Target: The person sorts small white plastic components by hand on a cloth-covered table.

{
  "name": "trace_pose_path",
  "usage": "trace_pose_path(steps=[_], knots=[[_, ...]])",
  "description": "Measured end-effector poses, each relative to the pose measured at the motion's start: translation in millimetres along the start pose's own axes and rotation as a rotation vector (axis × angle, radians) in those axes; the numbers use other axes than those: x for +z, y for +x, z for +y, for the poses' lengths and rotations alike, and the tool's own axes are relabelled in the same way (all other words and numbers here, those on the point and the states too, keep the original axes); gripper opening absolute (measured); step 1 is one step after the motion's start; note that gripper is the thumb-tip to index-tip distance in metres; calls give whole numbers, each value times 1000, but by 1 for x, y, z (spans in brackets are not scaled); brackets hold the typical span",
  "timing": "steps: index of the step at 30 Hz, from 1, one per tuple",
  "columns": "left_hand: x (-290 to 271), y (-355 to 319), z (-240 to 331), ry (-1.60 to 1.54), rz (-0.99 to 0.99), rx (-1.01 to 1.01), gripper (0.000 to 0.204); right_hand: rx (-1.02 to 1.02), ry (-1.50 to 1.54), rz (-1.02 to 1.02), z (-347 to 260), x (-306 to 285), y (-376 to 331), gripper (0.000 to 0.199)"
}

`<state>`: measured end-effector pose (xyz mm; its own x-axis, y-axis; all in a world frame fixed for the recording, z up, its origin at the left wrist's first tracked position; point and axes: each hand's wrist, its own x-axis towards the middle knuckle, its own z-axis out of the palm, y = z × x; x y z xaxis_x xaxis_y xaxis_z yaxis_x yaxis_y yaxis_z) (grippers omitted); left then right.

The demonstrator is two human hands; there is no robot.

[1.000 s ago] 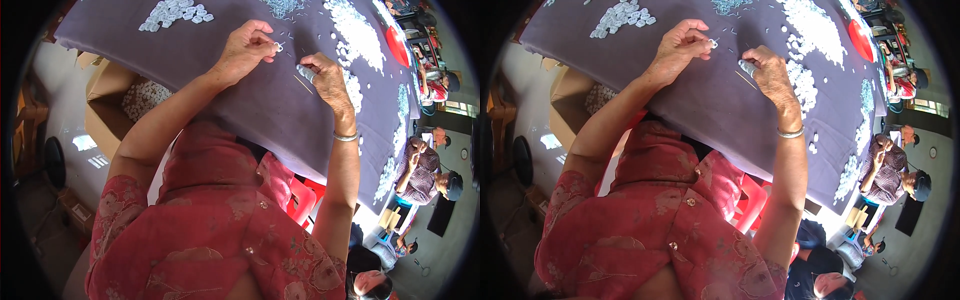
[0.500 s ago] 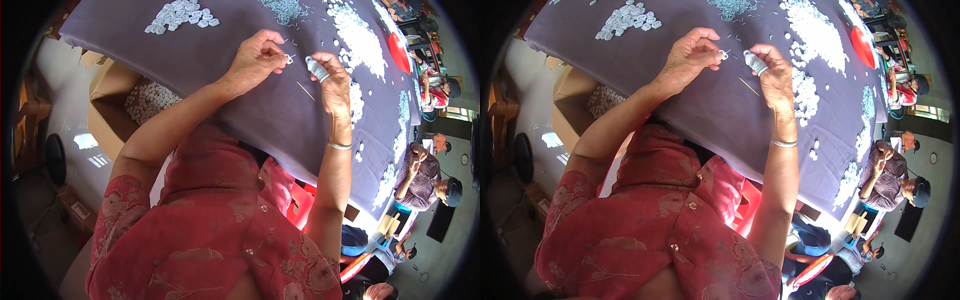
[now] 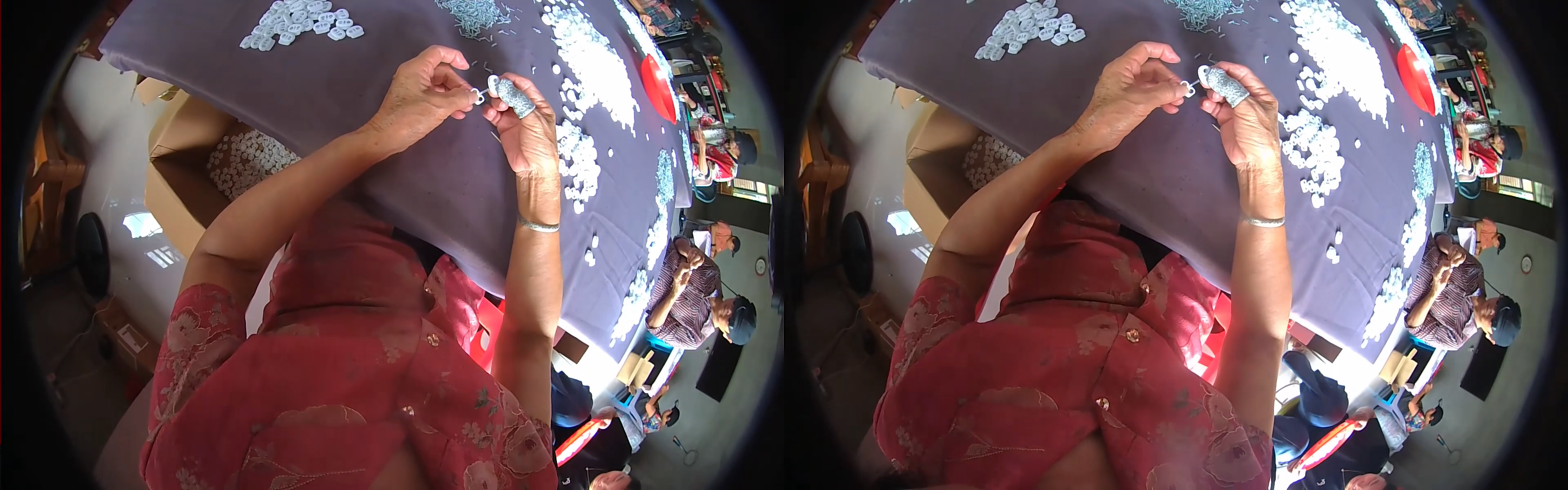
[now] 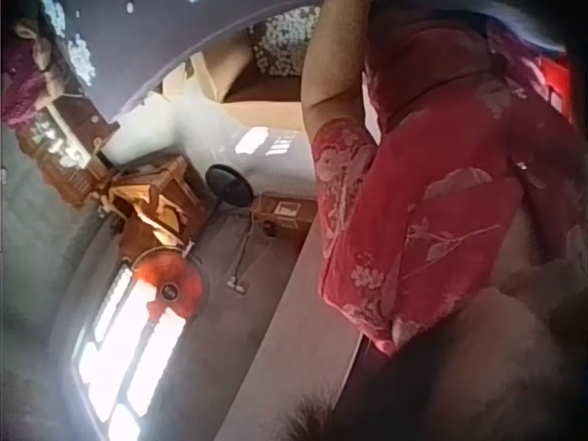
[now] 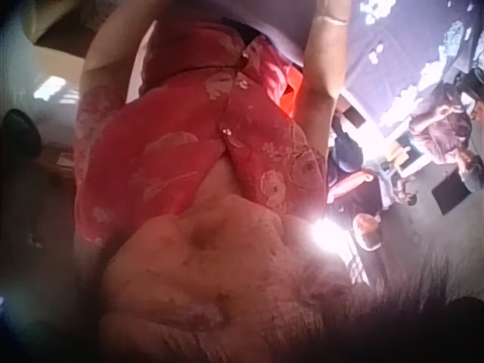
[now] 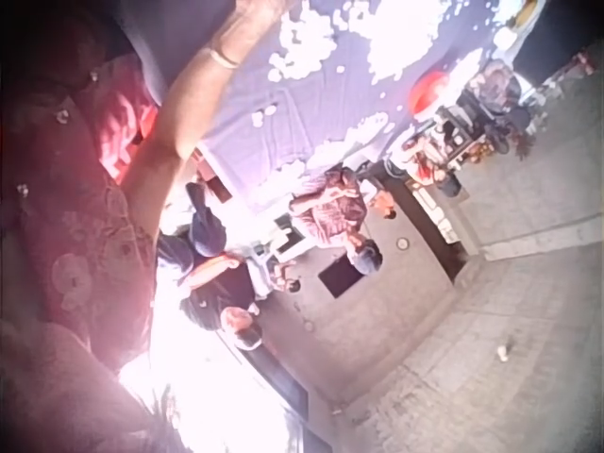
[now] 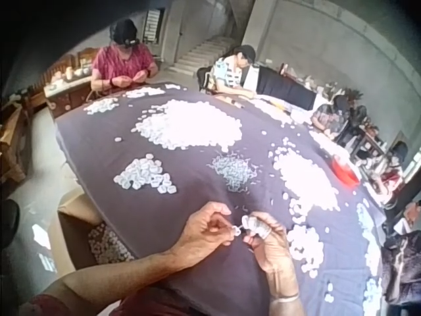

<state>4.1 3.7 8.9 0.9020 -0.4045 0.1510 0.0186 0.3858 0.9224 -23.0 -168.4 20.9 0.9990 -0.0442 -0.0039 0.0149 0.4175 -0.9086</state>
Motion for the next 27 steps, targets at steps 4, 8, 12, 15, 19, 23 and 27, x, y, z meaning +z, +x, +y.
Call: trace_pose_path(steps=[4, 8, 12, 15, 19, 23, 27], knots=[[0, 0, -1, 14, 4, 2, 33, -18, -7, 7, 0, 0, 0, 21], [0, 0, 0, 18, 8, -12, 33, -24, -28, 3, -1, -1, -2, 20], [0, 0, -1, 17, 0, -14, 33, -32, -35, -5, -1, -1, -2, 19], [0, 0, 0, 21, -4, -15, 33, -35, -55, 3, 0, 0, -1, 17], [-1, 0, -1, 39, -4, -14, 34, -36, -95, 9, 0, 0, -1, 15], [-1, 0, -2, 39, -5, -10, 34, -45, -121, 19, 0, 2, -2, 15], [-1, 1, -3, 51, 3, -5, 34, -110, -256, 29, -1, 3, -2, 14]])
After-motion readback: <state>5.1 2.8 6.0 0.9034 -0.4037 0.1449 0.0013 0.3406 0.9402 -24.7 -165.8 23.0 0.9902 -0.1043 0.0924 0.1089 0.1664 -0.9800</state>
